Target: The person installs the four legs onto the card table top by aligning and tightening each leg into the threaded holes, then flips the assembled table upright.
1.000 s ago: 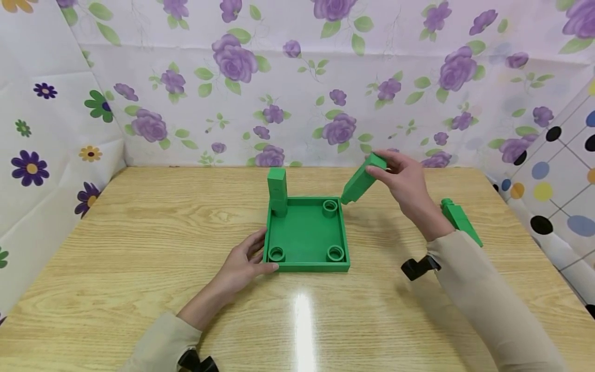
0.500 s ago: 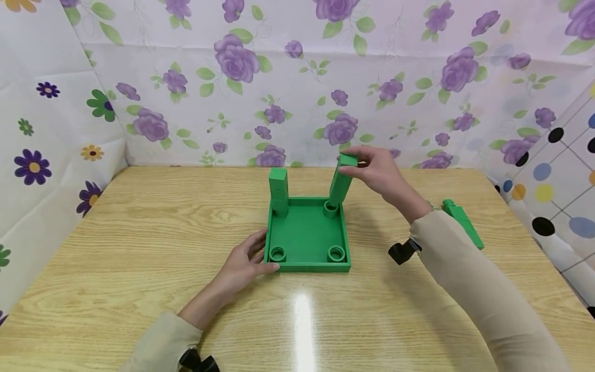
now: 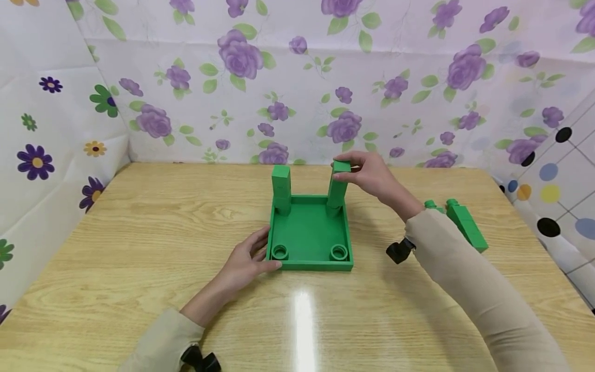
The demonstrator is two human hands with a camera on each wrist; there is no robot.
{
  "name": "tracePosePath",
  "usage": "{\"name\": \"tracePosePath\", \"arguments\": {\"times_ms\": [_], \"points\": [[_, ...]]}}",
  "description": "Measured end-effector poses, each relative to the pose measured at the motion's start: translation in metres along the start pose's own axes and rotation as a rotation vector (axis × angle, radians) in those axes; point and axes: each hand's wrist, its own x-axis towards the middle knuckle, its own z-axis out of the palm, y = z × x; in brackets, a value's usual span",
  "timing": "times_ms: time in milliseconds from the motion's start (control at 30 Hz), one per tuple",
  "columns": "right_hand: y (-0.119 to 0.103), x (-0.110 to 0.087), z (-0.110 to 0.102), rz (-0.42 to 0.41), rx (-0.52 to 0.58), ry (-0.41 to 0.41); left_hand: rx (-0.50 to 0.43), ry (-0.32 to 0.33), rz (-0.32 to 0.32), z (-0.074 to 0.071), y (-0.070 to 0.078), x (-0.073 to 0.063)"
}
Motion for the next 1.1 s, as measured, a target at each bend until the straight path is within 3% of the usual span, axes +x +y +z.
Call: {"name": "tracePosePath", "arguments": {"times_ms": [467,767,900,1100], "points": [[0.0059,0.0006,-0.0012,-0.064,-0.011,-0.025,0.001,0.006,-0.006,-0.0010,0.0017,-0.0021],[0.0038,-0.0059,-0.0078,-0.031,-0.001,-0.100,-0.002,0.005,-0.010,0.0000,0.0014,-0.0011],[0.0036,-0.0056,-0.0074,-0.024,-0.033,-0.076,-0.001,0.005,-0.010,-0.0001,0.0020,-0.0009],[0.0073,-0.0044,0.0011,-0.040,-0.064,0.027,0.000,0.004,-0.009,0.0003,0.0022,-0.0010]]}}
